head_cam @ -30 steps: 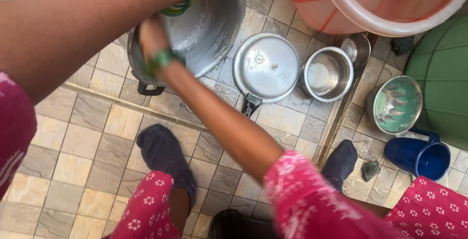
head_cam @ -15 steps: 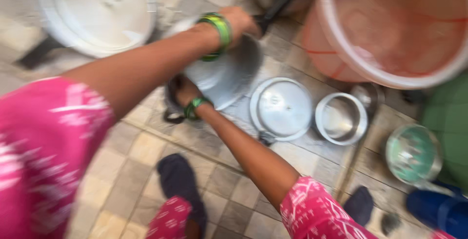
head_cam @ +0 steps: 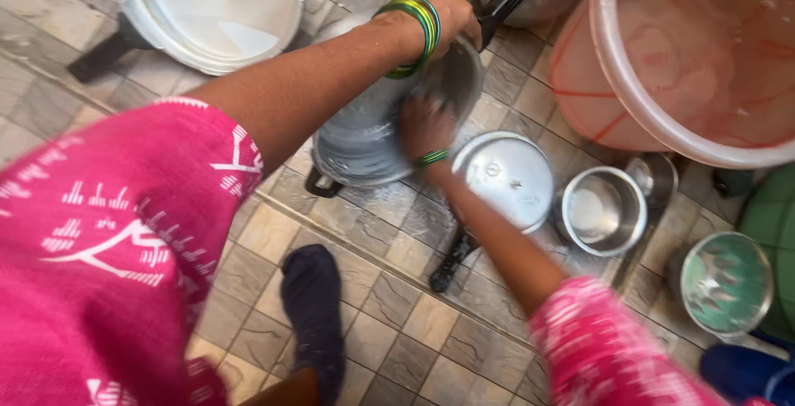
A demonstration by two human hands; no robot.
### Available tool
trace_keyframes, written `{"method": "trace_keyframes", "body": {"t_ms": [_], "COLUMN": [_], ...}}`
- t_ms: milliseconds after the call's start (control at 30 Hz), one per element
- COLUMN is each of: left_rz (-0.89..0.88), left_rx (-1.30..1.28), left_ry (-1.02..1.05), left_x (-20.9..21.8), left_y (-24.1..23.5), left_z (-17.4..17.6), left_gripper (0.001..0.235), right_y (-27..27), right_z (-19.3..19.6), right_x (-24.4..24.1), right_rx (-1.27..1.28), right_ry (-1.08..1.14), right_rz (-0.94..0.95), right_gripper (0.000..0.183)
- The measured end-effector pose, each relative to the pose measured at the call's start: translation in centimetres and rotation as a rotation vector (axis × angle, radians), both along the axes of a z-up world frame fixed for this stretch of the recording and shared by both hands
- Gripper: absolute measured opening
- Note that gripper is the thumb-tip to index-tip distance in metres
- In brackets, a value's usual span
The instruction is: The person scrubs the interior and exterior of a pressure cooker pot and its lid using a metal scrubber and water from a nearby bucket. The person rinses the items and places them on the tiled floor.
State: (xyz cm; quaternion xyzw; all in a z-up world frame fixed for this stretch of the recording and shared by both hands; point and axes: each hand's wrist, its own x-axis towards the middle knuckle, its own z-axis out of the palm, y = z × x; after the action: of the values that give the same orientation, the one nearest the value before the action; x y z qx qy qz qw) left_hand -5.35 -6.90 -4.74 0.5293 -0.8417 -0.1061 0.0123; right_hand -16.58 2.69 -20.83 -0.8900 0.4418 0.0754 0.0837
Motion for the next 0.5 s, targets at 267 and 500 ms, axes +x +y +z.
{"method": "trace_keyframes", "body": {"t_ms": [267,500], "left_rz": [0.025,0.054], "left_rx": [-0.052,0.003], "left_ry": [0.057,-0.004], "left_x": [-0.8,0.7], "left_y": [0.7,0.3], "left_z": [-0.1,-0.2], "left_gripper": [0.06,0.065], "right_y": [11.1,-1.2], "right_z": [-4.8,2.6], "right_x": [7.9,-7.2], "right_rx": [0.76,-0.062], "right_ry": [-1.208,-0.018], "right_rz": [-0.021,0.411], "right_gripper": [0.056,0.036]}}
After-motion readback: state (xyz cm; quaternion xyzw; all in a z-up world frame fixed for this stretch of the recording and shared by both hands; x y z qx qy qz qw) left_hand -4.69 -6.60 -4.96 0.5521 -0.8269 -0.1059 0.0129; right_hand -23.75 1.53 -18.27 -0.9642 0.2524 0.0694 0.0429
